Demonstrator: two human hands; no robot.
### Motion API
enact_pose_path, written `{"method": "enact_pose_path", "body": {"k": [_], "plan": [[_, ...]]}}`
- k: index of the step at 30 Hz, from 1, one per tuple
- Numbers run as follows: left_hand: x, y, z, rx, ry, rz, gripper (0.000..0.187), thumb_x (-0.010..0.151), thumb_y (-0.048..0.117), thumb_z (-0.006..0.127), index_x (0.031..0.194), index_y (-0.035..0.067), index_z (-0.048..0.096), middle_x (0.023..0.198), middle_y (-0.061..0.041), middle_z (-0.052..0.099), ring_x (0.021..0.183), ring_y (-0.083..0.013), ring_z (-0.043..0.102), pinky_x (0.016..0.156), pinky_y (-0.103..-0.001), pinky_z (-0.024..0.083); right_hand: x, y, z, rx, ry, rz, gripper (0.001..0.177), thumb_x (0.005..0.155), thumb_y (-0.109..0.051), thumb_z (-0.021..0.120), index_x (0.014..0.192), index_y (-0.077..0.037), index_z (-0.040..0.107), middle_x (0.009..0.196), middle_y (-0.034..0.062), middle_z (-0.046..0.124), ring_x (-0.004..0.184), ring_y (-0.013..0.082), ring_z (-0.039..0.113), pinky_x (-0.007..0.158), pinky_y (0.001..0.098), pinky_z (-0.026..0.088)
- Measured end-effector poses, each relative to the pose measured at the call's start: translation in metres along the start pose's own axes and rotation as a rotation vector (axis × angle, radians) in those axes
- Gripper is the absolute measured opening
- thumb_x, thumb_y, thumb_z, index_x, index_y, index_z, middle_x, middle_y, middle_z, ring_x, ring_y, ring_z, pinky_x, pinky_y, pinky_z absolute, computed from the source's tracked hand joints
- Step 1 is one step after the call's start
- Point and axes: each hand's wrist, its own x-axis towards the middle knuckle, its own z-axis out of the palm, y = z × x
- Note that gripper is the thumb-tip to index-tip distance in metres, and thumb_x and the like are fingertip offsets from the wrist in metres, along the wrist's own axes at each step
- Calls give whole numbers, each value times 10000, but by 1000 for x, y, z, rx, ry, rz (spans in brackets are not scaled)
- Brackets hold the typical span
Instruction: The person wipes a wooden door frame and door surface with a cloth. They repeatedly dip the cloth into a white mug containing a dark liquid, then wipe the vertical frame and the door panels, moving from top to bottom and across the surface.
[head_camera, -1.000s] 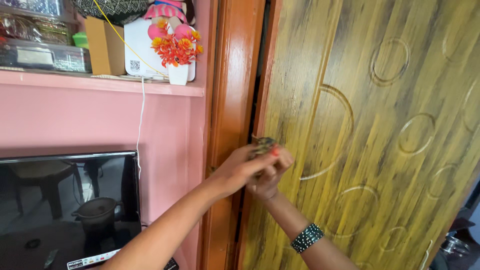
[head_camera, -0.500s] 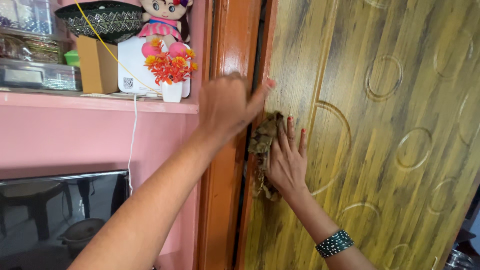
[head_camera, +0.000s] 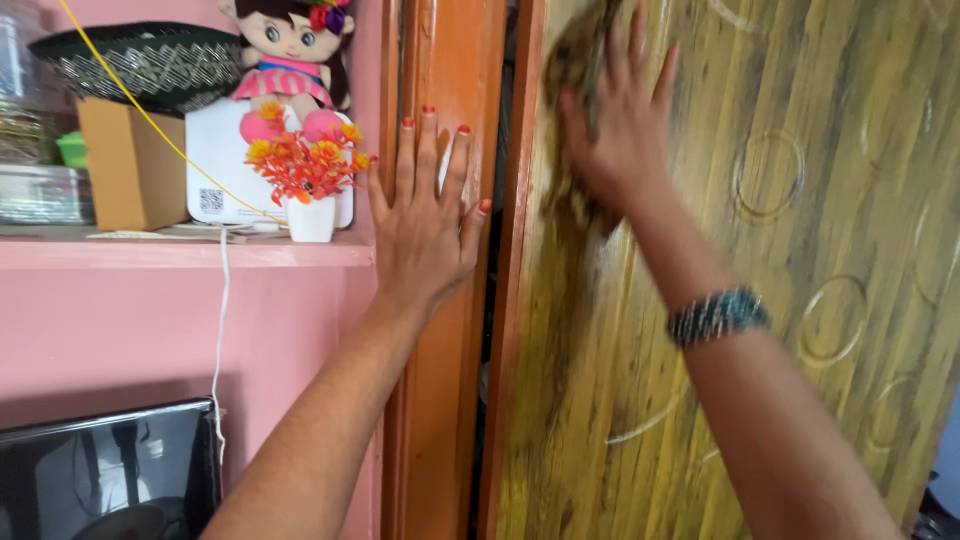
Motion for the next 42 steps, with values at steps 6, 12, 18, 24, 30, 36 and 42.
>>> {"method": "enact_pose_path", "body": {"k": [6, 12, 18, 24, 30, 36, 42], "plan": [[0, -1, -3, -2, 17, -7, 696, 1068, 506, 502, 1637, 133, 352, 1720, -131, 207, 1586, -330, 206, 1221, -663, 183, 36, 9, -17, 59, -71, -59, 736, 1105, -541, 102, 1665, -102, 292, 1734, 109, 232, 1615, 276, 123, 1294, 487, -61], [1, -1, -3, -13, 13, 4, 701, 1054, 528, 527, 1619, 134, 394, 1717, -150, 205, 1583, -338, 204, 1213, -670, 186, -28, -42, -3, 68, -29, -481, 731, 1105, -505, 116, 1656, -72, 323, 1774, 40, 120, 1638, 223, 33, 1290, 516, -131], [0, 4, -12, 12, 0, 23, 773, 976, 539, 578, 1607, 116, 433, 1708, -186, 198, 1577, -376, 184, 1196, -678, 209, -72, -37, -8, -85, -156, -376, 600, 1071, -382, 209, 1558, -76, 378, 1748, 51, 87, 1620, 242, 24, 1281, 500, -112], [0, 5, -11, -1, 5, 17, 728, 1020, 545, 547, 1578, 87, 454, 1702, -188, 207, 1571, -383, 181, 1181, -678, 213, -48, 65, 13, -53, 21, -80, 593, 1125, -354, 250, 1622, -52, 368, 1757, 26, 105, 1633, 218, 32, 1280, 502, -126], [0, 4, -7, 23, 28, 27, 660, 1052, 497, 520, 1566, 85, 482, 1702, -184, 215, 1573, -385, 186, 1192, -669, 217, -58, 153, 15, -104, 132, 73, 503, 1180, -271, 282, 1502, 65, 474, 1721, 328, 227, 1634, 402, 94, 1266, 600, -66], [-2, 5, -9, 12, 9, 9, 637, 1064, 463, 528, 1573, 83, 483, 1711, -183, 215, 1578, -384, 189, 1196, -665, 223, -58, 65, 20, 78, -8, 129, 476, 1023, -205, 379, 1454, -97, 549, 1545, 164, 497, 1588, 333, 254, 1330, 606, -63], [-3, 3, -10, 27, -25, 10, 637, 1031, 380, 548, 1597, 98, 475, 1717, -191, 214, 1578, -389, 177, 1198, -672, 213, -91, -47, 7, 196, 34, -183, 624, 1099, -328, 389, 1593, 50, 351, 1719, 156, 205, 1616, 297, 110, 1306, 514, -60]]}}
